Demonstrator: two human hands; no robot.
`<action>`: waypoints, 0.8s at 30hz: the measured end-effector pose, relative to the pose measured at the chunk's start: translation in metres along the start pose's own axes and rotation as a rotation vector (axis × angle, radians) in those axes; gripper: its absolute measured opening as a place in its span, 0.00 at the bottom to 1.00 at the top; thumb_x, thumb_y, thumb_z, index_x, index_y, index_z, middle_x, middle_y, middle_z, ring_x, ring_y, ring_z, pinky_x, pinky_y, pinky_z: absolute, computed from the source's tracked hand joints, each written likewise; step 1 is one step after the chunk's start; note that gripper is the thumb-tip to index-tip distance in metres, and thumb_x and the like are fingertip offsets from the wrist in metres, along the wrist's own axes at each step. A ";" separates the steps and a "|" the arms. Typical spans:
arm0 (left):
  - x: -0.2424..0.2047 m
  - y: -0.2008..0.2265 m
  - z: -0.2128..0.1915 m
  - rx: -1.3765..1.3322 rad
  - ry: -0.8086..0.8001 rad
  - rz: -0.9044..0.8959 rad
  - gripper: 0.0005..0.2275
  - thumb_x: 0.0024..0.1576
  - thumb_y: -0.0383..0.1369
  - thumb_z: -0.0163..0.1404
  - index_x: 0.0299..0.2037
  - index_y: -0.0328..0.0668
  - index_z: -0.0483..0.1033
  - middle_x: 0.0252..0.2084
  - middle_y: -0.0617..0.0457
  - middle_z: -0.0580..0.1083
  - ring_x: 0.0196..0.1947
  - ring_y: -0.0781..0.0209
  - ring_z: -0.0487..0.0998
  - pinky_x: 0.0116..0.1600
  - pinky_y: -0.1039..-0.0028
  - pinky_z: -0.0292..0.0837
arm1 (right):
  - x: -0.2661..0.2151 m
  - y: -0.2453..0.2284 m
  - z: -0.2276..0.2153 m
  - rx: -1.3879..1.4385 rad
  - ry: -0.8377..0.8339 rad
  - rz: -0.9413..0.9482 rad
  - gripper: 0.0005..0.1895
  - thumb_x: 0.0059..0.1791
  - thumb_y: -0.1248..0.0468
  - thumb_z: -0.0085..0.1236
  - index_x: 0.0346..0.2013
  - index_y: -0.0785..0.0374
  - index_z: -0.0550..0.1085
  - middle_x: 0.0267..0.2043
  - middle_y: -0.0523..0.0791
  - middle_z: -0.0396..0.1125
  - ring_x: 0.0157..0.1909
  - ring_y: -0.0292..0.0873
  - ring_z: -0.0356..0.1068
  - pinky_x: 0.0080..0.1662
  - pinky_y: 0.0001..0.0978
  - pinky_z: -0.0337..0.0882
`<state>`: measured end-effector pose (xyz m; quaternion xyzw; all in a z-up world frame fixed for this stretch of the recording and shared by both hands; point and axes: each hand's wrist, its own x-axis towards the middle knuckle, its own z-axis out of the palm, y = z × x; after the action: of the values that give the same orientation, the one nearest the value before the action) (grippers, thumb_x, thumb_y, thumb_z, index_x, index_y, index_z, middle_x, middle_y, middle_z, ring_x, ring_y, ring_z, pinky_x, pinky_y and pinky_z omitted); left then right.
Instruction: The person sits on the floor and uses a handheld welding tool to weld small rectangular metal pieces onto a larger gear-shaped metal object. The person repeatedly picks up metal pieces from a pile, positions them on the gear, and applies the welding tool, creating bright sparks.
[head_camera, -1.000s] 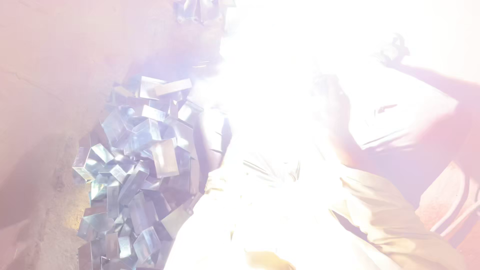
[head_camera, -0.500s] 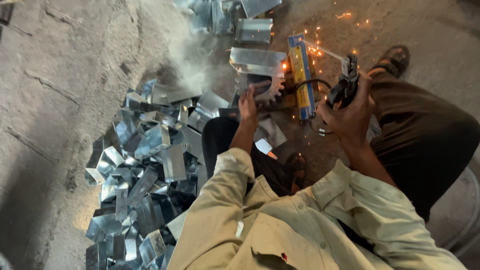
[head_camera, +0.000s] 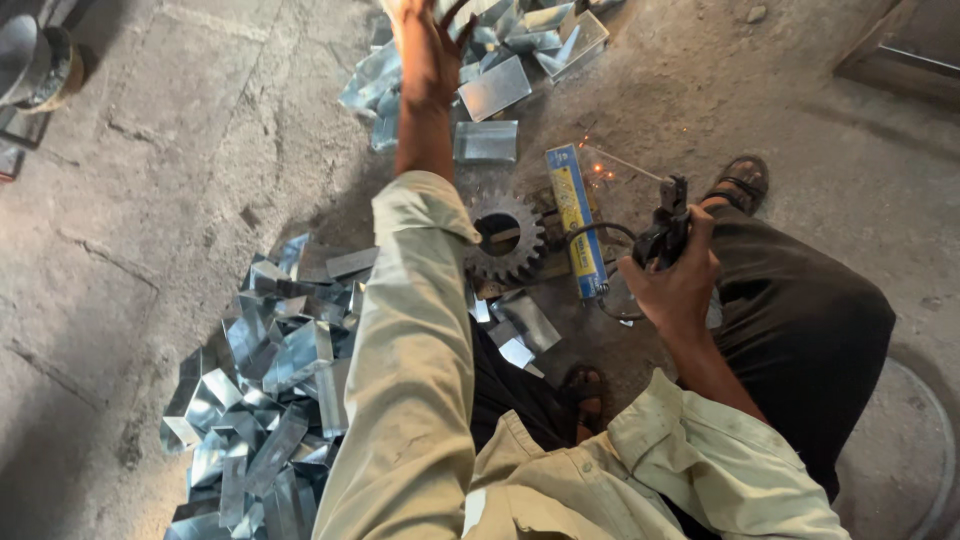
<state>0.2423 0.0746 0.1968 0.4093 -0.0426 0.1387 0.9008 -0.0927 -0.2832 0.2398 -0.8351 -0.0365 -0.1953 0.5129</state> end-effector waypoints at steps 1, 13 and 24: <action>-0.004 0.023 0.024 0.065 -0.062 0.045 0.19 0.63 0.40 0.50 0.60 0.41 0.65 0.53 0.50 0.73 0.48 0.50 0.80 0.52 0.54 0.77 | 0.001 0.000 0.001 -0.003 0.002 -0.005 0.35 0.41 0.69 0.69 0.59 0.65 0.62 0.31 0.44 0.68 0.31 0.37 0.70 0.38 0.30 0.71; -0.452 -0.035 -0.007 0.751 -0.479 -0.343 0.15 0.60 0.28 0.57 0.56 0.35 0.76 0.49 0.44 0.78 0.47 0.59 0.79 0.51 0.69 0.78 | -0.003 0.017 0.002 -0.056 0.014 -0.070 0.41 0.39 0.63 0.74 0.62 0.66 0.62 0.35 0.47 0.70 0.35 0.45 0.73 0.41 0.38 0.74; -0.573 0.085 -0.156 1.008 0.759 -0.004 0.10 0.61 0.27 0.53 0.51 0.35 0.75 0.42 0.48 0.80 0.40 0.64 0.81 0.45 0.72 0.78 | 0.014 0.171 0.010 -0.081 -0.404 0.369 0.42 0.42 0.62 0.70 0.64 0.67 0.58 0.58 0.51 0.63 0.58 0.52 0.64 0.59 0.45 0.66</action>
<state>-0.3361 0.1211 0.0464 0.7058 0.3511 0.2757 0.5500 -0.0325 -0.3568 0.0964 -0.8695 0.0227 0.0706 0.4883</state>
